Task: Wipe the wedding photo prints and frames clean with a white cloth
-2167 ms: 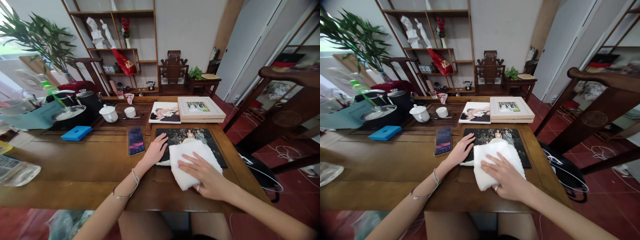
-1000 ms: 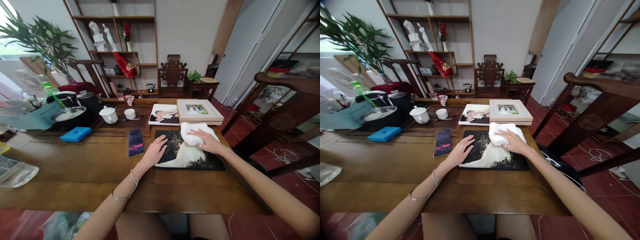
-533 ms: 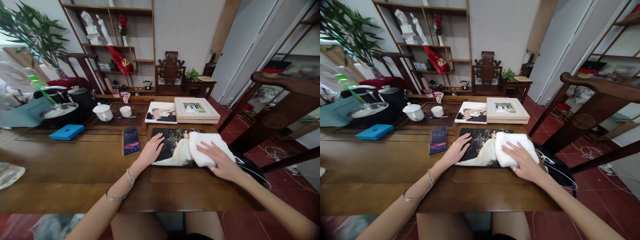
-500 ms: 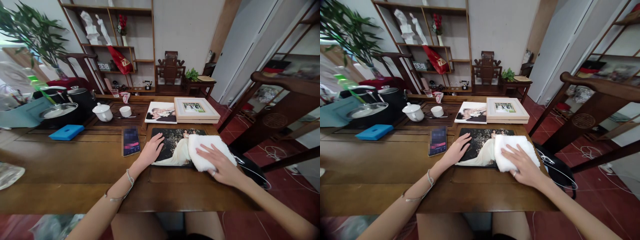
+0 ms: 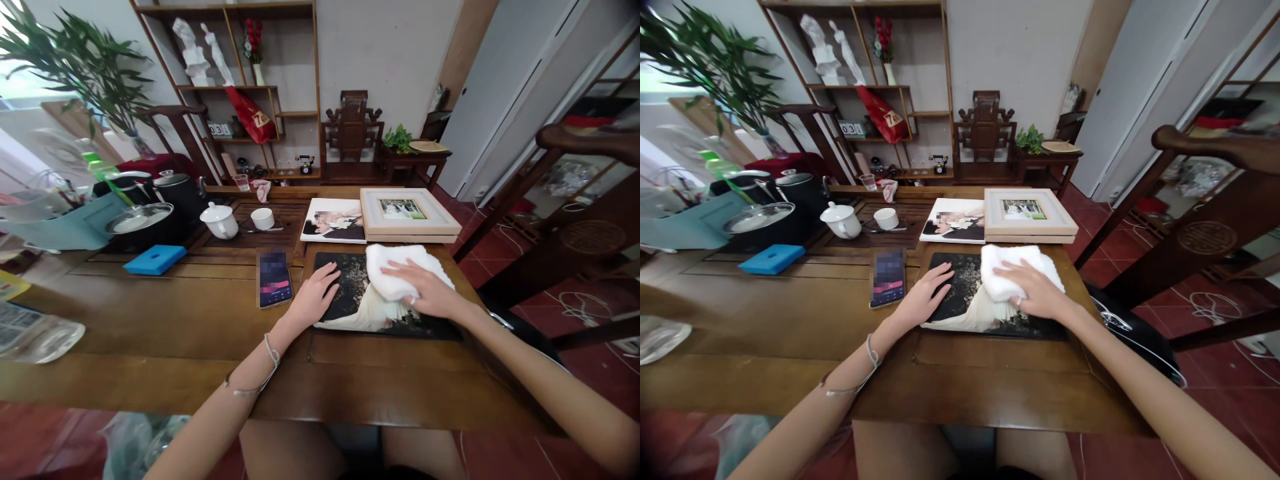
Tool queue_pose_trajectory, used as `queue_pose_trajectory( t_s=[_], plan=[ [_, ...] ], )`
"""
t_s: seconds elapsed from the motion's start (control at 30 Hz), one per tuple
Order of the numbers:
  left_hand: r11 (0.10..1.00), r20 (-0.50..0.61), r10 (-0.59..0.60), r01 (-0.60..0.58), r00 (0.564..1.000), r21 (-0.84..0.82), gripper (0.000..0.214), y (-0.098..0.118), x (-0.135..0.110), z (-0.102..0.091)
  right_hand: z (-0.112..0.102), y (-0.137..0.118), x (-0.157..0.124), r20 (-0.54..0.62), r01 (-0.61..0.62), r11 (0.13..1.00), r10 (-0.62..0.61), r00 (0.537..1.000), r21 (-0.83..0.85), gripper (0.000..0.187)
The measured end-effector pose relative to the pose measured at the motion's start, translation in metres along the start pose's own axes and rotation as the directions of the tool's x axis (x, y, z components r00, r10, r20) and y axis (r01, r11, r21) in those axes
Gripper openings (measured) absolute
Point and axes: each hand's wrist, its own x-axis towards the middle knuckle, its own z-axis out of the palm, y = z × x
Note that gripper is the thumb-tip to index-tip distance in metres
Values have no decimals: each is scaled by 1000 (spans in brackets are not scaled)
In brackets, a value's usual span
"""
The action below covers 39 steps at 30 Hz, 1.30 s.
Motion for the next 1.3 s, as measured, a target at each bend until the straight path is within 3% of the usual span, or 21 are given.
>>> queue_pose_trajectory(
  t_s=[0.13,0.23,0.3,0.4,0.5,0.6,0.7,0.8,0.9,0.97,1.03,1.13,1.2,1.3],
  plan=[
    [1000,-5,2,-2,1000,-4,35,-1,0,0,0,13,14,-62,-207,976,203,977,-67,64],
    [1000,6,-11,11,1000,2,36,0,0,0,8,-17,9,-68,-307,946,301,951,-107,64],
    [1000,14,-17,16,1000,9,36,0,0,1,16,-50,-2,-41,-248,963,245,969,-102,67],
    [1000,18,-15,14,1000,22,36,0,0,1,24,-93,-19,40,-18,998,21,999,-58,76],
    [1000,25,-8,8,1000,26,36,0,0,1,24,-107,-26,93,122,992,-120,988,-11,76],
    [1000,28,-15,14,1000,22,36,1,0,-1,18,-84,-21,70,82,997,-83,994,14,73],
    [1000,23,-22,22,1000,16,36,2,0,-2,10,-41,-9,-8,-62,998,62,998,-26,68],
    [1000,28,-19,18,999,16,36,2,0,-2,3,-2,1,-78,-227,968,220,972,-103,62],
    [1000,18,-15,14,1000,16,36,2,0,-2,2,12,10,-122,-337,927,320,940,-167,62],
    [1000,9,-12,12,1000,14,35,1,1,-1,6,0,13,-126,-350,914,330,935,-204,63],
    [1000,7,-12,12,1000,11,35,1,1,-1,14,-27,11,-96,-300,930,286,953,-211,66],
    [1000,15,-17,17,1000,6,36,1,1,-1,25,-83,0,14,-106,984,109,994,-141,73],
    [1000,20,-10,10,1000,-1,36,1,1,-2,29,-115,-11,84,18,996,-11,996,-83,80],
    [1000,14,6,-5,1000,-13,35,1,1,-3,27,-135,-26,132,121,992,-117,984,-20,83]
  ],
)
